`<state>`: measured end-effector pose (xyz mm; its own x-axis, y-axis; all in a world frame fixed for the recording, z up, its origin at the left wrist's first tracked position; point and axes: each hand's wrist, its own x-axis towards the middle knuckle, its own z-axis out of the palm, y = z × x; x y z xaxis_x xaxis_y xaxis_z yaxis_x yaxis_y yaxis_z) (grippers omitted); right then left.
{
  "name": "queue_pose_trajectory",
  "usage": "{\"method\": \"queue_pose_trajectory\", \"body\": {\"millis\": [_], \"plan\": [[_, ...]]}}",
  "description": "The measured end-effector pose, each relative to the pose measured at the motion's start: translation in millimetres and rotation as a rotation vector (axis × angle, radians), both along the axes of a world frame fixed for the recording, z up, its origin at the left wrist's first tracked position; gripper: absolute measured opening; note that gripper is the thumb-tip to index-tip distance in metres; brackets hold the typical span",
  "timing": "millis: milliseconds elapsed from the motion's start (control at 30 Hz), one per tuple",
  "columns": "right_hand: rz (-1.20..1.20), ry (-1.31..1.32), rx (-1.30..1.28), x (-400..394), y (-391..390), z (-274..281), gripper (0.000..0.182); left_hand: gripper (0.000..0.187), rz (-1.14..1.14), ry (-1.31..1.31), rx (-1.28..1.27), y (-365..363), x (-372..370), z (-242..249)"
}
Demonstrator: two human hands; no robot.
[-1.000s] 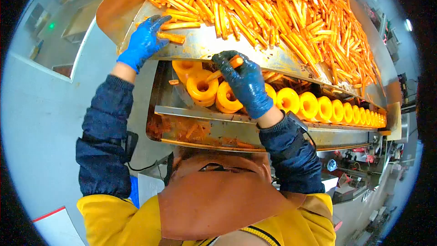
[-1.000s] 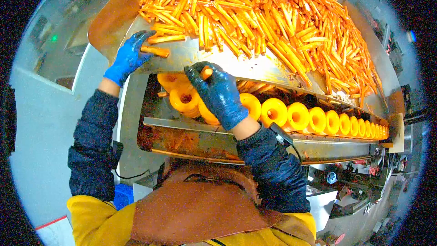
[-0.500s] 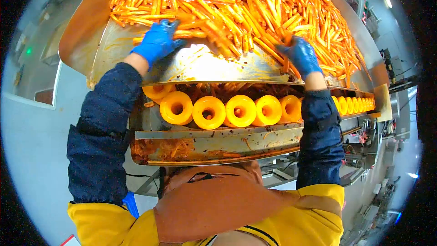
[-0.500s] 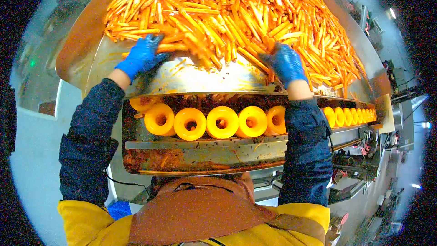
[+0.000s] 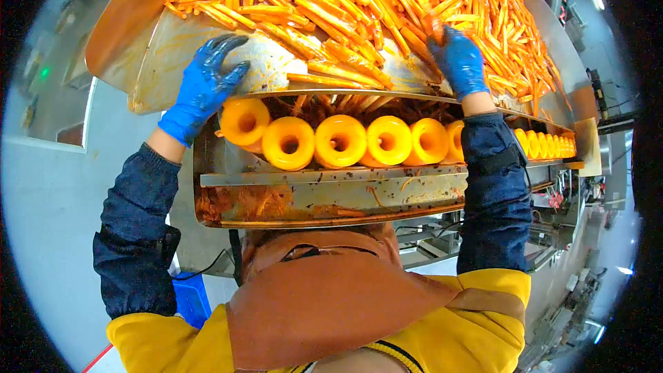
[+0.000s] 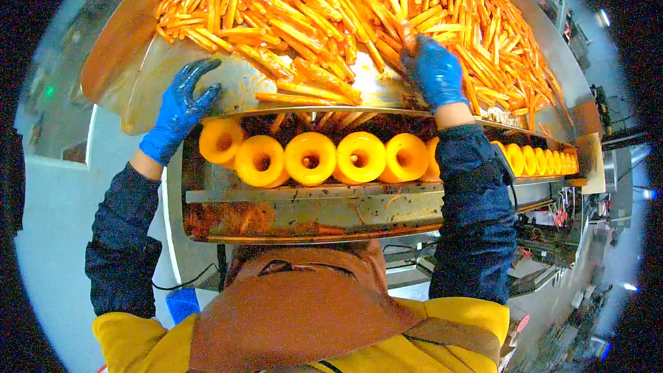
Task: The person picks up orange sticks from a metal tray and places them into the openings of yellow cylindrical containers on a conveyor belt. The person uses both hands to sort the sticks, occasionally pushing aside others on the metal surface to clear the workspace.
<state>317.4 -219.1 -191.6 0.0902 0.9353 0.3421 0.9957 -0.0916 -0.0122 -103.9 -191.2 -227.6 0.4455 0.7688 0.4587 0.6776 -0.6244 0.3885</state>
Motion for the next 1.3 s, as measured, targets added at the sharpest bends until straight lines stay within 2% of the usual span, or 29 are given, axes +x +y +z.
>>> {"method": "queue_pose_trajectory", "body": {"millis": [33, 67, 167, 233, 300, 367, 433, 467, 500, 567, 600, 700, 767, 833, 900, 967, 1033, 1133, 1167, 1233, 1267, 1300], "plan": [[-0.069, 0.095, 0.165, 4, 0, 1, 0.040, 0.041, 0.004, 0.000, 0.001, -1, -8, -8], [-0.131, 0.172, 0.174, 0, -8, 16, 0.043, 0.038, 0.028, 0.070, 0.023, -1, -13, -16], [0.020, 0.936, 0.423, -24, -39, 27, 0.035, 0.031, 0.075, 0.177, 0.162, -2, -18, -29], [0.322, 1.259, 0.501, -76, -73, 23, 0.027, 0.028, 0.146, 0.142, 0.063, -5, -10, -27], [0.277, 1.336, 0.419, -119, -78, -14, 0.023, 0.028, 0.155, 0.150, 0.068, -9, -8, -23], [0.267, 1.205, 0.134, -160, -97, -31, 0.024, 0.027, 0.164, 0.164, 0.076, -10, -8, -21], [0.451, 0.920, 0.247, -175, -97, -50, 0.023, 0.028, 0.170, 0.200, 0.087, -6, -11, -26], [0.404, 1.035, 0.253, -180, -98, -53, 0.023, 0.028, 0.177, 0.202, 0.090, -3, -12, -29], [0.412, 1.035, 0.252, -181, -100, -52, 0.023, 0.029, 0.164, 0.214, 0.104, 1, -13, -32], [0.321, 1.485, 0.168, -184, -104, -39, 0.022, 0.030, 0.153, 0.223, 0.116, 2, -13, -33], [0.267, 1.559, 0.040, -188, -103, -39, 0.023, 0.031, 0.162, 0.217, 0.088, 2, -13, -33], [0.328, 1.602, -0.040, -220, -102, -46, 0.022, 0.032, 0.188, 0.211, 0.053, 1, -10, -31], [0.356, 1.418, -0.141, -223, -97, -63, 0.023, 0.032, 0.206, 0.212, 0.042, 2, -11, -34], [0.363, 1.521, -0.118, -215, -96, -86, 0.025, 0.033, 0.199, 0.187, 0.048, 7, -14, -39], [0.210, 1.387, -0.177, -197, -99, -80, 0.029, 0.033, 0.211, 0.186, 0.037, 2, -12, -32], [0.166, 1.391, -0.045, -194, -107, -58, 0.029, 0.034, 0.217, 0.188, 0.020, -2, -10, -31], [0.315, 1.410, 0.260, -204, -100, -51, 0.025, 0.032, 0.208, 0.178, 0.037, -1, -9, -31], [0.422, 1.448, 0.261, -236, -88, -42, 0.023, 0.035, 0.210, 0.208, 0.035, 5, -11, -36], [0.436, 1.630, 0.124, -249, -90, -42, 0.023, 0.035, 0.210, 0.209, 0.036, 8, -12, -39], [0.552, 1.223, 0.174, -262, -73, -72, 0.024, 0.035, 0.167, 0.230, 0.069, 13, -15, -42], [0.531, 1.115, 0.068, -265, -70, -76, 0.029, 0.035, 0.167, 0.229, 0.072, 10, -13, -37], [0.533, 1.113, 0.071, -261, -71, -79, 0.029, 0.033, 0.187, 0.209, 0.028, 4, -12, -33]]}}
